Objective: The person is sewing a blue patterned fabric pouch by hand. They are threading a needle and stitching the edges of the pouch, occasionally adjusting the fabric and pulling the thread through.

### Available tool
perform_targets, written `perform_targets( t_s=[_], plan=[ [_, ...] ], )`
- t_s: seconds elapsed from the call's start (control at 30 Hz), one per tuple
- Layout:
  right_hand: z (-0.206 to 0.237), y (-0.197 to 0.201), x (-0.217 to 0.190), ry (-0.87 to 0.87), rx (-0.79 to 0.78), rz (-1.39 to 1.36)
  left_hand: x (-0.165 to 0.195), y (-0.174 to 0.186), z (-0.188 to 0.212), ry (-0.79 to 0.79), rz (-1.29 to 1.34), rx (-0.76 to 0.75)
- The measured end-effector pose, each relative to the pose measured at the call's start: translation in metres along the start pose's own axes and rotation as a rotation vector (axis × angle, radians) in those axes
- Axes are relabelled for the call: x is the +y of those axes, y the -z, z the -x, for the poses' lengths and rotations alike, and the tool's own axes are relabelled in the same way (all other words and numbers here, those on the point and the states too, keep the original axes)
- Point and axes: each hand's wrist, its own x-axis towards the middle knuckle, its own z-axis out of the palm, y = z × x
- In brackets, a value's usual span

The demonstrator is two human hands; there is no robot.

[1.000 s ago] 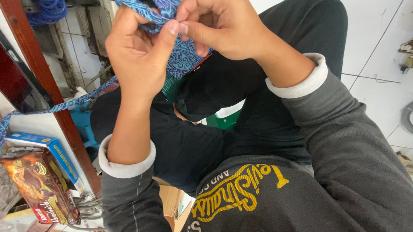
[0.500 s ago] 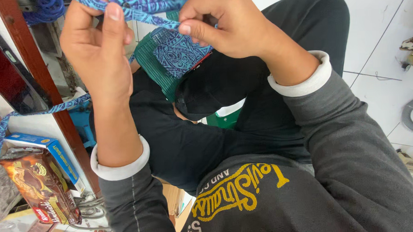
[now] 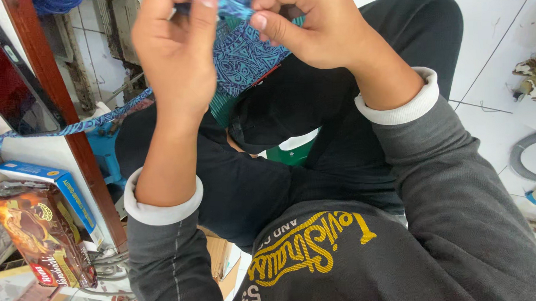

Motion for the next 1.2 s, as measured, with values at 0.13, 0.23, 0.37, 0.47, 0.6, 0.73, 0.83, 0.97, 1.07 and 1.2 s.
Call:
perform_targets(
  t_s=[0.13,0.23,0.37,0.47,0.6,0.73,0.83,0.97,1.07,1.2],
  plan=[
    [0.001,0.0,0.004,0.001,0.005,0.036,-0.01,-0.005,0.004,-0.065,0.06,-0.107],
    [0.003,0.001,0.007,0.007,0.01,0.063,-0.016,-0.011,0.005,-0.114,0.075,-0.115],
    [0.007,0.003,0.009,-0.008,0.032,0.01,-0.011,0.001,-0.005,0.021,0.112,-0.035],
    [0.008,0.007,0.01,-0.019,0.036,0.015,-0.011,0.004,-0.007,0.096,0.229,-0.044],
    [0.007,0.01,0.01,-0.043,0.0,-0.029,-0.021,-0.007,0.0,0.011,0.105,-0.158],
    [0.005,0.012,0.01,-0.047,-0.006,0.019,-0.021,0.0,-0.009,0.037,0.125,-0.104],
    [0.005,0.015,0.011,-0.056,0.025,0.028,-0.017,0.01,-0.017,0.139,0.367,-0.029],
    [0.005,0.01,0.013,-0.101,0.072,0.057,-0.022,0.01,-0.013,0.135,0.347,-0.08],
    [0.004,0.0,0.013,-0.185,0.088,-0.01,-0.032,0.005,-0.006,0.046,0.066,-0.179],
    [0.0,-0.001,0.01,-0.096,0.045,0.096,-0.037,0.008,-0.008,0.049,0.034,-0.155]
  ],
)
